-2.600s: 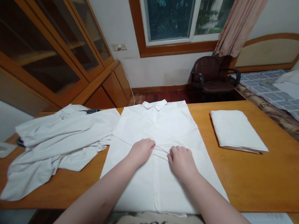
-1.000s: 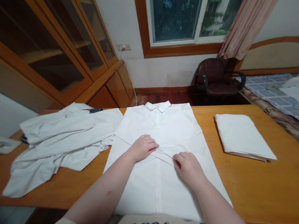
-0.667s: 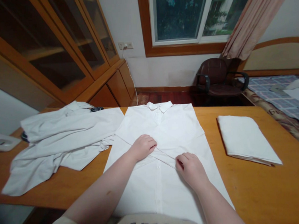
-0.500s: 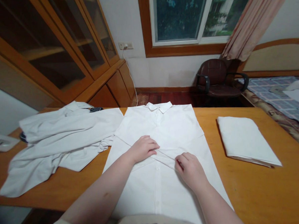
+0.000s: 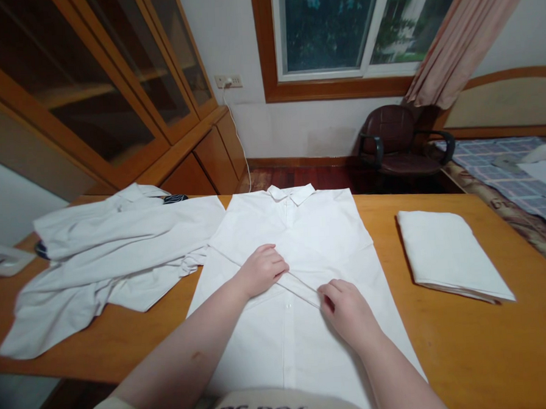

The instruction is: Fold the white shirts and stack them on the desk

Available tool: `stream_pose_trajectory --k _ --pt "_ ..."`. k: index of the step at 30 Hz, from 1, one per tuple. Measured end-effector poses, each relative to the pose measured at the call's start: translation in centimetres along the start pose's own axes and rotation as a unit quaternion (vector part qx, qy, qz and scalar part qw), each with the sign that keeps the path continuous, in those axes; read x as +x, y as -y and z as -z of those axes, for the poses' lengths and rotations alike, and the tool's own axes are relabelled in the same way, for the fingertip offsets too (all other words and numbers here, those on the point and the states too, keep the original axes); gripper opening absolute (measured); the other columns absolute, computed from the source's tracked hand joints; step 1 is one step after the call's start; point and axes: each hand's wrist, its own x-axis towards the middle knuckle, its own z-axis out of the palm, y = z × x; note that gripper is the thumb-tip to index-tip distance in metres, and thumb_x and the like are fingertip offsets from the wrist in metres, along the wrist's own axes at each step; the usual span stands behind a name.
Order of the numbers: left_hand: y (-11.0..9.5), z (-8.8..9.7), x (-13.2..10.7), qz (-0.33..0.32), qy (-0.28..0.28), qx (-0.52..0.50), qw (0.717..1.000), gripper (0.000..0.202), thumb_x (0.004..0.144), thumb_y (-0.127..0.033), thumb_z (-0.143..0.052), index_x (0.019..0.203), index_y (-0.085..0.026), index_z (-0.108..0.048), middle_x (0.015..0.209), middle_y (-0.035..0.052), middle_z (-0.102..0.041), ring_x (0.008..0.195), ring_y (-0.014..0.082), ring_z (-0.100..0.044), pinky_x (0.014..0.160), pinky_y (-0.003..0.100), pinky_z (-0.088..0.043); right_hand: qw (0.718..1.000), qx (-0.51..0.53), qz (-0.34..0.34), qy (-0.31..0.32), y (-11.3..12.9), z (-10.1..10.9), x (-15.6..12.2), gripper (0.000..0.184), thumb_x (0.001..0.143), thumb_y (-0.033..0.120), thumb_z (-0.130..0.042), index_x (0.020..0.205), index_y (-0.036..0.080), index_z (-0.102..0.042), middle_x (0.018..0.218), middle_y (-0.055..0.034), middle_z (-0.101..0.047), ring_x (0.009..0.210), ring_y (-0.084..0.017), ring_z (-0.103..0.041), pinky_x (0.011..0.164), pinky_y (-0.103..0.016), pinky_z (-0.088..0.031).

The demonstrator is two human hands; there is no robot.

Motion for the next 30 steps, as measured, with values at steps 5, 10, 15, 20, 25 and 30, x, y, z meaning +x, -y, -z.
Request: stream_pose_trajectory --k 5,10,15,20,25,30 --pt "-0.1 0.2 0.2 0.005 0.033 -0.014 0.999 0.011 0.083 -0.018 -0.055 0.084 -0.025 -0.064 0.077 -0.0007 -0.063 0.083 0.0139 -0.055 0.102 0.035 -0.028 0.999 0.014 -0.009 0.029 0.2 0.3 0.1 0.03 0.077 0.009 -0.044 0.093 0.02 -0.068 0.079 -0.0046 -0.061 0.074 -0.017 -0.057 0.07 -0.029 -0.045" --pt "0.1 0.8 0.3 0.04 0.061 -0.058 0.996 0.01 0.081 -0.019 -0.057 0.08 -0.024 -0.065 0.078 -0.0011 -0.065 0.084 0.014 -0.056 0.097 0.035 -0.031 0.997 0.045 -0.041 0.046 0.6 0.8 0.2 0.03 0.077 0.012 -0.043 0.086 0.021 -0.071 0.082 -0.0048 -0.063 0.074 -0.017 -0.06 0.069 -0.029 -0.047" --pt "0.7 1.9 -0.2 0.06 0.07 -0.057 0.994 0.011 0.08 -0.018 -0.055 0.076 -0.022 -0.065 0.077 0.0002 -0.065 0.081 0.0152 -0.057 0.086 0.032 -0.038 0.997 0.035 -0.051 0.048 1.1 1.3 0.2 0.026 0.079 0.015 -0.043 0.078 0.02 -0.068 0.075 -0.0042 -0.062 0.072 -0.017 -0.059 0.067 -0.028 -0.044" --pt "-0.3 1.9 0.0 0.103 0.063 -0.021 0.992 0.019 0.087 -0.026 -0.05 0.083 -0.019 -0.067 0.086 0.005 -0.068 0.086 0.0188 -0.059 0.085 0.036 -0.041 0.997 0.0 -0.051 0.055 1.2 1.5 0.3 0.03 0.087 0.025 -0.042 0.063 0.02 -0.058 0.063 -0.0021 -0.056 0.062 -0.015 -0.053 0.059 -0.027 -0.037" --pt "-3.7 0.1 0.8 -0.014 0.086 -0.067 0.994 0.045 0.089 -0.041 -0.05 0.129 -0.022 -0.049 0.139 0.0066 -0.049 0.129 0.0218 -0.04 0.109 0.041 -0.025 0.997 -0.005 -0.062 0.044 1.0 1.0 0.2 0.036 0.089 0.031 -0.041 0.057 0.02 -0.053 0.059 -0.002 -0.055 0.058 -0.014 -0.05 0.056 -0.027 -0.034" --pt "-4.6 -0.2 1.0 -0.078 0.149 -0.125 0.978 0.053 0.089 -0.04 -0.05 0.137 -0.022 -0.04 0.146 0.0072 -0.038 0.135 0.0205 -0.033 0.109 0.039 -0.027 0.995 -0.004 -0.087 0.042 0.8 0.9 0.2 0.036 0.09 0.033 -0.04 0.058 0.02 -0.051 0.058 -0.0015 -0.056 0.055 -0.013 -0.048 0.054 -0.026 -0.033"
